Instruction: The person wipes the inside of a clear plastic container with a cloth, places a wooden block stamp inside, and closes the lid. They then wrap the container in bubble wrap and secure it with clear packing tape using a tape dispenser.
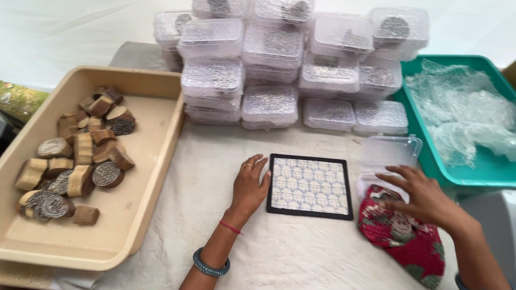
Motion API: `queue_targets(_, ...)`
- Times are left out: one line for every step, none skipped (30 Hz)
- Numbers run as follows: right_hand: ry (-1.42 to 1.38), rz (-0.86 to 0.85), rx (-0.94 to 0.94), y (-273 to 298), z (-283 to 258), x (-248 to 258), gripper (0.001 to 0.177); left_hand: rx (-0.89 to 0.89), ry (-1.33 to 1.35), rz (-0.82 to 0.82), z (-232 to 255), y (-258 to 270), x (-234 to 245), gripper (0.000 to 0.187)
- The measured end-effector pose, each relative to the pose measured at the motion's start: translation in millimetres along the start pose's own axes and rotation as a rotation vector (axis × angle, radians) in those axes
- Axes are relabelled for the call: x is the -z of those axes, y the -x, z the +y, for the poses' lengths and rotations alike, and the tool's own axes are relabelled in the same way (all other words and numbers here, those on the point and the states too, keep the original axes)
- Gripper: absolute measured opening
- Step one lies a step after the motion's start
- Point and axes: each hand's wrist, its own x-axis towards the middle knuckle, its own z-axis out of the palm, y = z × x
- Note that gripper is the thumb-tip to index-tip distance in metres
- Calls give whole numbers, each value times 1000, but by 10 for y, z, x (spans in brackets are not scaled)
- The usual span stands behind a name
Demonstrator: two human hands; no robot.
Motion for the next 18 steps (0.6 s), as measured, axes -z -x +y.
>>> queue_targets(-6, -3, -16, 101, 76, -145, 74, -9, 6, -14, 56, 17, -37, 39)
queue_targets(-63, 6, -25, 199, 156, -296, 86, -13, -7, -49, 110, 31, -83, 40)
queue_targets(-123, 6, -37, 345, 228, -478, 99, -13, -17, -94, 169, 94, -142, 40)
queue_targets(-131, -7, -57, 420, 195, -612, 99, -18, -9, -117, 254, 126, -172, 40)
queue_targets(-126, 88, -14, 469, 172, -726, 103, -31, 12, -136, 341, 122, -200, 39)
queue_targets(-119, 184, 27, 521, 151, -838, 108, -44, 33, -155, 433, 120, -229, 39)
queue_targets(-125, 180, 9, 575, 60, -880, 108, -52, 38, -172, 492, 133, -292, 39)
queue_targets(-128, 324, 31, 623, -32, -919, 99, -103, 36, -158, 550, 144, -352, 39)
queue_targets(-126, 471, 46, 659, -130, -948, 89, -156, 36, -145, 602, 143, -411, 39)
queue_targets(-128, 467, 25, 724, -162, -900, 89, -165, 44, -161, 683, 136, -471, 39)
queue_targets(-106, 521, 53, 759, -201, -853, 79, -155, 62, -171, 758, 118, -514, 41)
queue_targets(-83, 575, 80, 796, -242, -799, 70, -144, 79, -182, 837, 102, -551, 43)
queue_targets(-86, 579, 69, 813, -223, -848, 70, -154, 79, -188, 899, 39, -691, 43)
queue_targets(-161, 471, 102, 829, -215, -893, 61, -163, 138, -195, 957, -20, -823, 48)
queue_targets(-233, 363, 143, 832, -210, -933, 53, -169, 197, -197, 1005, -74, -950, 53)
queue_targets(-234, 367, 137, 877, -242, -937, 53, -176, 197, -199, 1055, -198, -1153, 53)
queue_targets(-214, 492, 226, 911, -277, -930, 51, -75, 254, -228, 1102, -323, -1344, 64)
queue_targets(-192, 617, 315, 943, -318, -921, 49, 27, 309, -255, 1147, -449, -1528, 75)
